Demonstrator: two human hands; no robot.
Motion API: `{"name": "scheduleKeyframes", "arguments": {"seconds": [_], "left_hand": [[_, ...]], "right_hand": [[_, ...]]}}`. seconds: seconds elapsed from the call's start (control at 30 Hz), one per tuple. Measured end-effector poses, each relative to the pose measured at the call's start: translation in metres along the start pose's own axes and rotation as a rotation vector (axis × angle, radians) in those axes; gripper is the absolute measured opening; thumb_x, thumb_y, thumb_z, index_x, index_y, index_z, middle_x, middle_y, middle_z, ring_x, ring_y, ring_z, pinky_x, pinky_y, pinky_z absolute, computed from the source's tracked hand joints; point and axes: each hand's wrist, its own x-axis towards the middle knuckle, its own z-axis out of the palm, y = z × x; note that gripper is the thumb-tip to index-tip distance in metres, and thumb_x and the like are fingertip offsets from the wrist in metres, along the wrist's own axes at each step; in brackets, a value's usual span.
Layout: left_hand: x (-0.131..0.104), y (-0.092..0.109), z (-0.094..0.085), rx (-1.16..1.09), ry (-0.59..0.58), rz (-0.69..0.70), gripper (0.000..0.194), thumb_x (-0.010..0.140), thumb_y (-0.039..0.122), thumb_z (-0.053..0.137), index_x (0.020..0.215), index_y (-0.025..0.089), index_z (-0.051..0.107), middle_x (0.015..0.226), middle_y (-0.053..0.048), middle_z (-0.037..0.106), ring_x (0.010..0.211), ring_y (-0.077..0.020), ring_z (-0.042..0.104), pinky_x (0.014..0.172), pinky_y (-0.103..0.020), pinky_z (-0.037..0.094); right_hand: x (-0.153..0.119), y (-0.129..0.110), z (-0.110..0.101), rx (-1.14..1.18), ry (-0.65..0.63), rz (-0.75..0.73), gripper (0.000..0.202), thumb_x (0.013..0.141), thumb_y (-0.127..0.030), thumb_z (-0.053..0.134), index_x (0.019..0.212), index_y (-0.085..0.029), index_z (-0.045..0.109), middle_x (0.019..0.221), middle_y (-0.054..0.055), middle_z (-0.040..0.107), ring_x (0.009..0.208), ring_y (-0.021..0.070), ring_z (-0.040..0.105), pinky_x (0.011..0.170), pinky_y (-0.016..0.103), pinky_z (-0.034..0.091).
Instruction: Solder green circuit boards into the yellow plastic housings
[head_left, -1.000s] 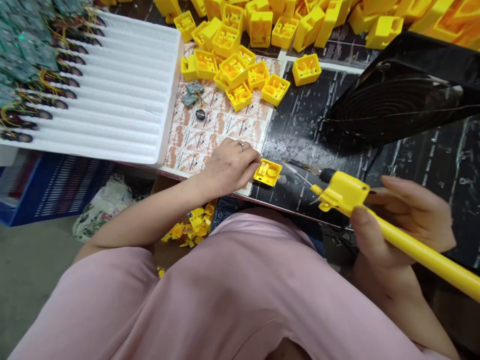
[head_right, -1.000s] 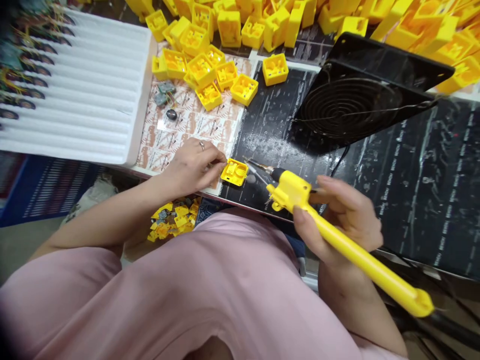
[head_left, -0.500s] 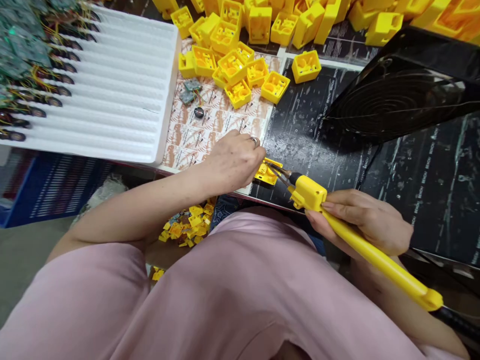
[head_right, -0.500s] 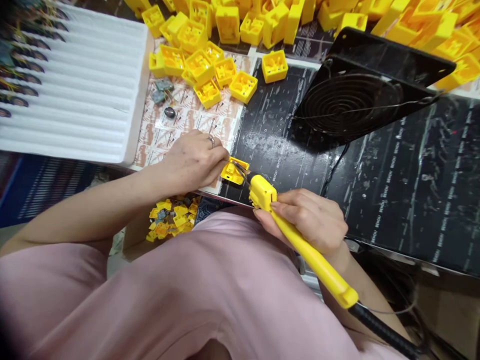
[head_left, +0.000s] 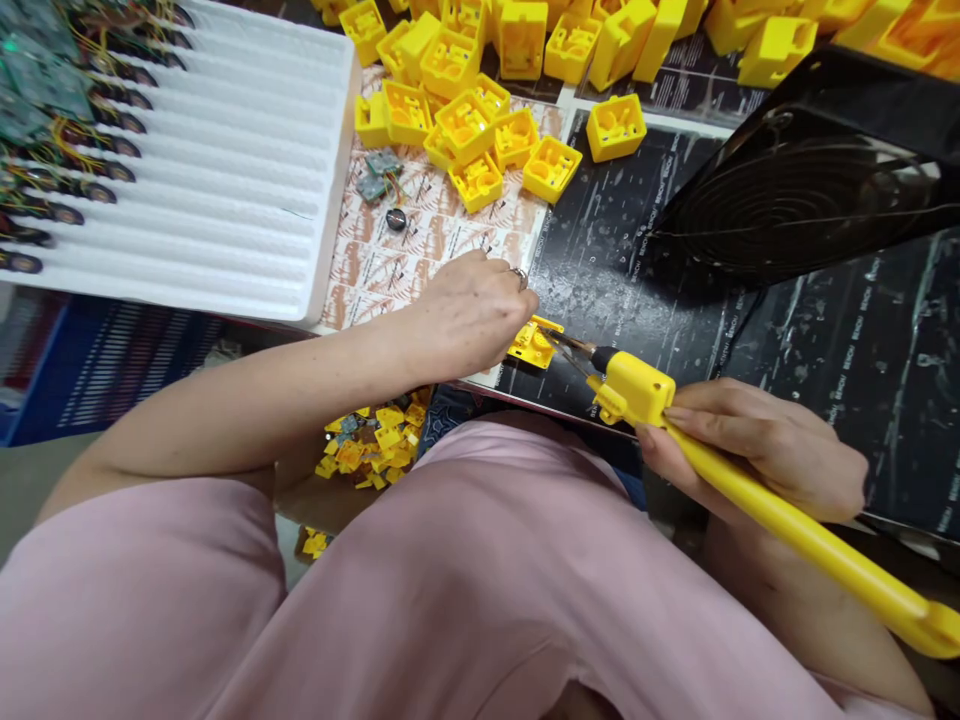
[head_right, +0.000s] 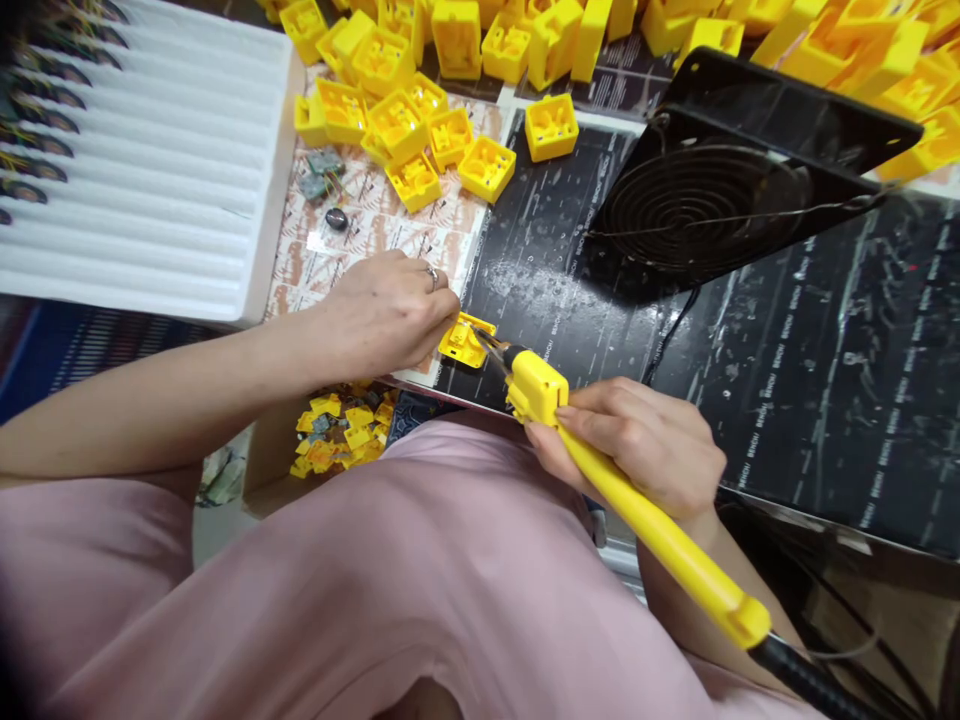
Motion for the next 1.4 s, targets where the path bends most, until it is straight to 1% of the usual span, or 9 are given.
{"name": "scheduleKeyframes", "arguments": {"seconds": [0.1, 0.33, 0.43, 0.53, 0.7, 0.87, 1.0, 1.17, 1.4], "left_hand": [[-0.001, -0.001, 0.000, 0.009, 0.026, 0.015, 0.025, 0.096, 0.017, 0.052, 0.078, 0.015, 0.068, 0.066, -0.006, 0.065, 0.072, -0.0229, 0.066, 0.058, -0.033, 0.035], [-0.005, -0.002, 0.001, 0.054, 0.107, 0.068, 0.021, 0.093, 0.012, 0.052, 0.080, 0.017, 0.068, 0.069, -0.005, 0.065, 0.078, -0.0225, 0.066, 0.060, -0.033, 0.037], [-0.007, -0.004, 0.003, 0.103, 0.141, 0.099, 0.026, 0.095, 0.010, 0.050, 0.076, 0.018, 0.065, 0.070, -0.004, 0.065, 0.077, -0.0203, 0.065, 0.061, -0.033, 0.037], [-0.008, -0.006, 0.005, 0.136, 0.177, 0.123, 0.029, 0.096, 0.009, 0.048, 0.074, 0.019, 0.064, 0.070, -0.003, 0.065, 0.075, -0.0186, 0.063, 0.061, -0.033, 0.037], [-0.008, -0.009, 0.007, 0.092, 0.192, 0.132, 0.030, 0.098, 0.010, 0.046, 0.077, 0.017, 0.065, 0.070, -0.002, 0.063, 0.076, -0.0172, 0.062, 0.061, -0.031, 0.035], [-0.011, -0.012, 0.012, 0.059, 0.222, 0.157, 0.029, 0.100, 0.013, 0.048, 0.079, 0.017, 0.066, 0.070, -0.002, 0.063, 0.074, -0.0169, 0.060, 0.062, -0.032, 0.035], [-0.011, -0.013, 0.013, 0.056, 0.232, 0.164, 0.030, 0.100, 0.014, 0.047, 0.080, 0.018, 0.068, 0.073, -0.003, 0.065, 0.073, -0.0168, 0.059, 0.063, -0.032, 0.037], [-0.009, -0.010, 0.008, 0.057, 0.126, 0.130, 0.031, 0.100, 0.013, 0.046, 0.082, 0.018, 0.070, 0.071, -0.003, 0.064, 0.076, -0.0171, 0.061, 0.064, -0.032, 0.038], [-0.009, -0.010, 0.007, -0.025, 0.111, 0.106, 0.025, 0.098, 0.014, 0.049, 0.085, 0.017, 0.070, 0.076, -0.004, 0.067, 0.078, -0.0188, 0.062, 0.066, -0.032, 0.040]], "right_hand": [[-0.003, 0.001, 0.011, 0.058, 0.077, -0.105, 0.029, 0.076, -0.006, 0.080, 0.086, -0.026, 0.061, 0.071, -0.004, 0.068, 0.063, 0.0135, 0.068, 0.051, 0.025, 0.056], [0.007, 0.008, 0.009, -0.006, 0.022, -0.217, 0.025, 0.079, -0.013, 0.081, 0.087, -0.024, 0.060, 0.071, -0.002, 0.068, 0.058, 0.0125, 0.066, 0.048, 0.022, 0.052], [0.009, 0.002, 0.001, -0.034, -0.013, -0.158, 0.018, 0.085, -0.015, 0.075, 0.086, -0.025, 0.061, 0.068, -0.002, 0.067, 0.057, 0.0127, 0.067, 0.047, 0.022, 0.052], [0.005, 0.001, 0.000, -0.041, 0.060, -0.088, 0.022, 0.082, -0.012, 0.077, 0.089, -0.026, 0.061, 0.072, -0.002, 0.067, 0.060, 0.0129, 0.067, 0.049, 0.023, 0.052], [-0.002, 0.005, 0.007, 0.027, 0.126, -0.174, 0.028, 0.075, -0.009, 0.082, 0.086, -0.024, 0.062, 0.071, -0.003, 0.067, 0.057, 0.0114, 0.064, 0.043, 0.022, 0.048], [-0.008, 0.003, 0.007, 0.042, 0.108, -0.031, 0.027, 0.076, -0.007, 0.080, 0.086, -0.025, 0.064, 0.075, -0.002, 0.070, 0.063, 0.0142, 0.067, 0.049, 0.026, 0.052], [-0.015, 0.002, 0.008, 0.021, 0.153, 0.023, 0.034, 0.078, -0.011, 0.079, 0.105, -0.029, 0.069, 0.081, 0.000, 0.074, 0.066, 0.0183, 0.070, 0.054, 0.031, 0.058], [-0.017, 0.001, 0.009, -0.106, 0.133, 0.058, 0.051, 0.080, -0.018, 0.080, 0.127, -0.033, 0.066, 0.089, -0.001, 0.079, 0.065, 0.0199, 0.073, 0.056, 0.032, 0.062], [-0.017, 0.000, 0.008, -0.130, 0.134, 0.067, 0.053, 0.082, -0.018, 0.080, 0.130, -0.033, 0.064, 0.090, -0.002, 0.078, 0.065, 0.0177, 0.072, 0.059, 0.029, 0.061]]}}
